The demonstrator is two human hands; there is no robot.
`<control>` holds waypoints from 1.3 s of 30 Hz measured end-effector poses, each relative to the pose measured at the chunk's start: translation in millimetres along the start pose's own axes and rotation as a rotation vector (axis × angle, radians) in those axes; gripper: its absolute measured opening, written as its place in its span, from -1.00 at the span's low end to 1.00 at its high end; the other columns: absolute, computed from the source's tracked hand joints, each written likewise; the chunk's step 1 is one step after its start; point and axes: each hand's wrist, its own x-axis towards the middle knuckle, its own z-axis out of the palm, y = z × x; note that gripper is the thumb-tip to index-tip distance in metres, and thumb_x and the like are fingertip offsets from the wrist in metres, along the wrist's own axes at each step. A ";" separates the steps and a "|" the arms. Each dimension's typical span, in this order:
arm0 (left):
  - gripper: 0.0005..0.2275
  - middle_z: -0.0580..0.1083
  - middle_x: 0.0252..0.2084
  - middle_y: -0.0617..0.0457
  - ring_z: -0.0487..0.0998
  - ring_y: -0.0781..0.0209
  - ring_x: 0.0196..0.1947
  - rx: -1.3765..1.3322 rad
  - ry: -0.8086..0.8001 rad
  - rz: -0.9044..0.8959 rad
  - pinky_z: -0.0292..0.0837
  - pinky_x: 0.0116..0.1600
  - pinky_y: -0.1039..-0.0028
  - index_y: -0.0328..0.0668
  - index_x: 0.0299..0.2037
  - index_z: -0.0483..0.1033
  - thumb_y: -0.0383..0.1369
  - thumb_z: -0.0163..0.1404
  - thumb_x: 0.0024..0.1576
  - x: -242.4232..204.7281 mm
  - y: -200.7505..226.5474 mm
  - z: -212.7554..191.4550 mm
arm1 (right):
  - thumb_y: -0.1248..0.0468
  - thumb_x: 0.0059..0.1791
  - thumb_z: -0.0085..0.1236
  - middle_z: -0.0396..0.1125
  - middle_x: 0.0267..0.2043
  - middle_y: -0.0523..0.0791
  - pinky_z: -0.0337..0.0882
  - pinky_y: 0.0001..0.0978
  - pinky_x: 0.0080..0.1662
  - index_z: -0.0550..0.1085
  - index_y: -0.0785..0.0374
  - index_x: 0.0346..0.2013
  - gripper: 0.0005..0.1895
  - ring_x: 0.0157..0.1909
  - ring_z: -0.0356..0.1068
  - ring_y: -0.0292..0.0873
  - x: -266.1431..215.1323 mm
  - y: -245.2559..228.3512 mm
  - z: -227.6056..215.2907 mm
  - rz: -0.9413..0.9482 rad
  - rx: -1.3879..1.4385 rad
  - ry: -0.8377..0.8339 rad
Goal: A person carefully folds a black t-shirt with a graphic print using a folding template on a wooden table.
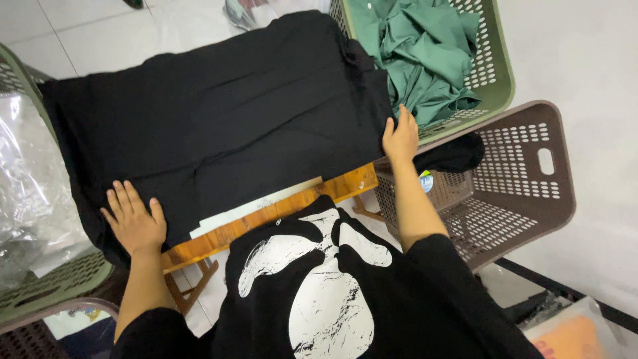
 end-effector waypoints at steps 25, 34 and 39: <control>-0.50 -0.14 0.30 -0.18 -0.24 -0.12 0.28 -0.115 -0.025 -0.425 -0.56 0.07 -0.30 -0.10 0.24 0.04 -0.14 -0.27 0.11 -24.9 93.4 19.3 | -0.19 -0.07 -0.27 0.35 -0.51 0.08 0.32 -0.07 -0.36 0.46 0.19 -0.41 -0.45 -0.37 0.37 0.14 26.1 103.3 22.2 0.260 -0.436 -0.402; -0.49 -0.22 0.32 -0.08 -0.32 -0.02 0.30 -0.127 -0.124 -0.530 -0.57 0.11 -0.28 0.04 0.25 -0.05 -0.06 -0.36 0.09 -36.9 97.8 18.0 | 0.00 -0.08 -0.05 0.24 -0.57 0.14 0.26 -0.13 -0.38 0.38 0.32 -0.51 -0.60 -0.40 0.29 0.22 32.7 98.1 2.5 0.139 -0.071 -0.134; -0.49 -0.24 0.33 -0.05 -0.33 0.01 0.31 -0.108 -0.189 -0.555 -0.57 0.12 -0.27 0.08 0.26 -0.08 -0.03 -0.38 0.09 -38.4 99.3 18.7 | 0.13 -0.02 0.08 0.14 -0.73 0.10 0.21 -0.18 -0.52 0.25 0.30 -0.62 -0.60 -0.59 0.23 0.21 24.6 83.9 -26.7 0.015 0.010 0.298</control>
